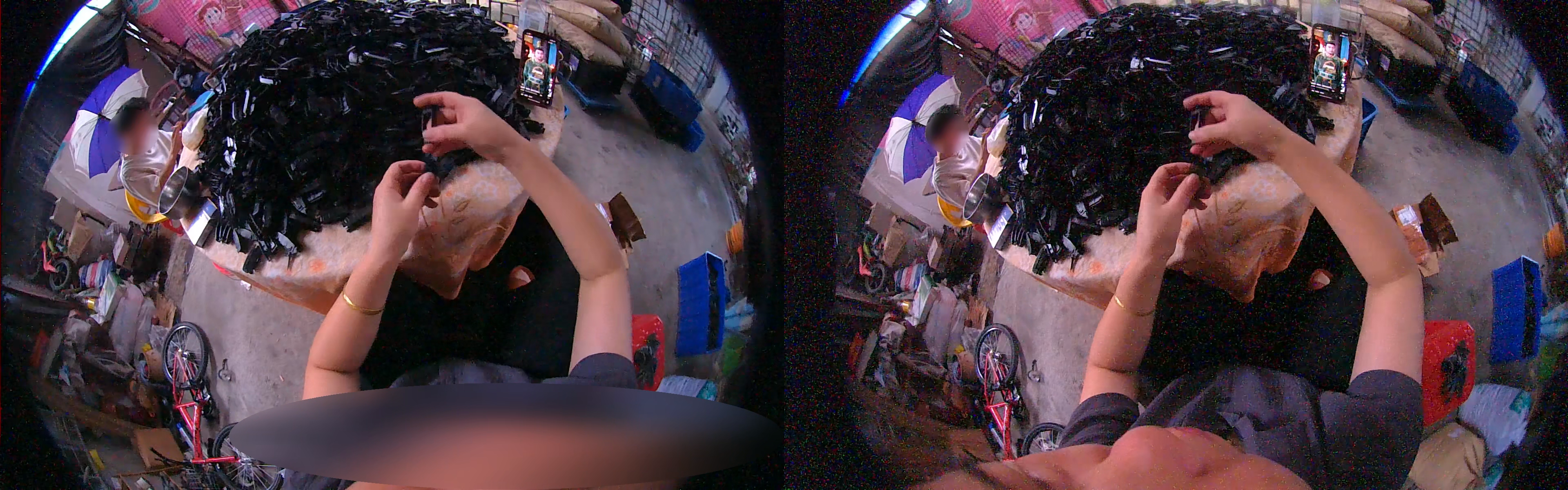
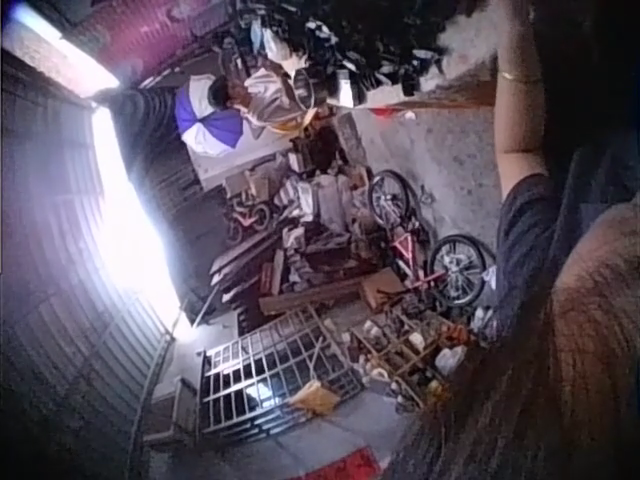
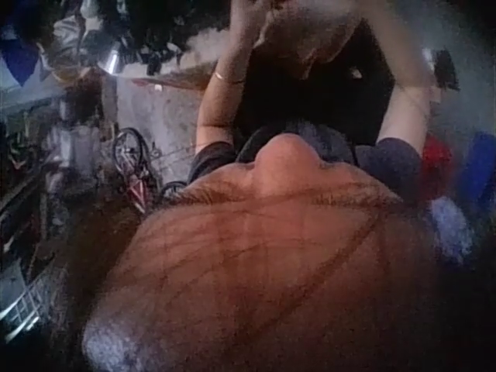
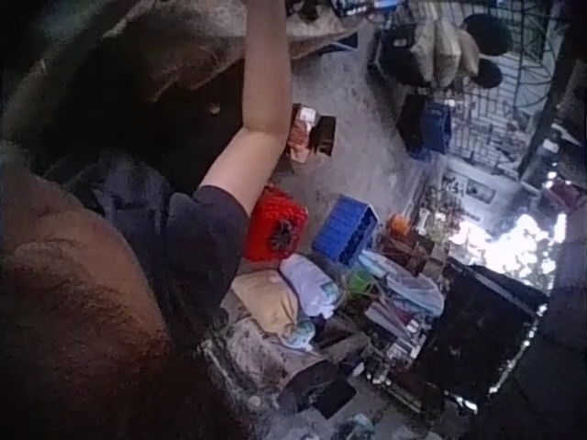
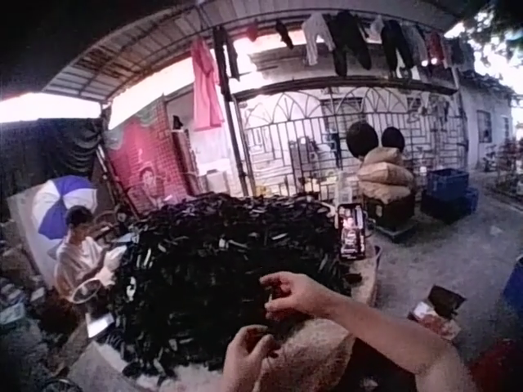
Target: The person sorts and inspects small black plastic components by hand, working through a large pile on a table.
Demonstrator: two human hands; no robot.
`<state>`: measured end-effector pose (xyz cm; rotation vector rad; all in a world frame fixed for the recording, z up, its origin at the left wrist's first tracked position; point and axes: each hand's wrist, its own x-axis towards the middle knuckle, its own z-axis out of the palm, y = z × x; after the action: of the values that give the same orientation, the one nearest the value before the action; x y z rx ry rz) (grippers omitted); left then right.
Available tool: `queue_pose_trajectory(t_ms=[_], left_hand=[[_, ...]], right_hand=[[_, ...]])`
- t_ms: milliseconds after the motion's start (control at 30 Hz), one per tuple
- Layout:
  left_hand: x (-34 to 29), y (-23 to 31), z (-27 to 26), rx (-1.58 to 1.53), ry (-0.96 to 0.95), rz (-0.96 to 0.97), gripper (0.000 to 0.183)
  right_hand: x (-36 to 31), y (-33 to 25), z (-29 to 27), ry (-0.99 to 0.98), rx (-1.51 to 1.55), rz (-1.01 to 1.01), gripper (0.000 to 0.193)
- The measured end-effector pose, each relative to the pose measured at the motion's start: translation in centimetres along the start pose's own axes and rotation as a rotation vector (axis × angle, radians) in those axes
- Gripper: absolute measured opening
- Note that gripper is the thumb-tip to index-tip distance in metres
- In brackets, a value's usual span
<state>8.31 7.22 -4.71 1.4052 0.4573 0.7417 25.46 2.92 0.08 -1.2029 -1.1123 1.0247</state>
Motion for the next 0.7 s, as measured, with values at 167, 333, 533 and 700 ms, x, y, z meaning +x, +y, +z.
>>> queue_pose_trajectory(t_ms=[167,333,533,700], left_hand=[[0.0,0.1,-0.6,-0.124,0.011,0.006,0.017],[0.2,-0.1,-0.3,-0.256,0.047,0.004,0.021],[-0.3,0.3,-0.2,-0.425,0.039,0.182,0.044],[-0.4,0.3,-0.1,-0.492,0.025,0.194,0.044]], right_hand=[[-3.9,0.5,1.2,0.007,0.219,-0.080,0.038],[-4.8,1.7,2.1,0.114,0.211,-0.116,0.032],[-5.9,1.7,2.7,0.056,0.269,0.028,0.036],[-6.3,0.5,2.6,0.025,0.562,0.081,0.036]])
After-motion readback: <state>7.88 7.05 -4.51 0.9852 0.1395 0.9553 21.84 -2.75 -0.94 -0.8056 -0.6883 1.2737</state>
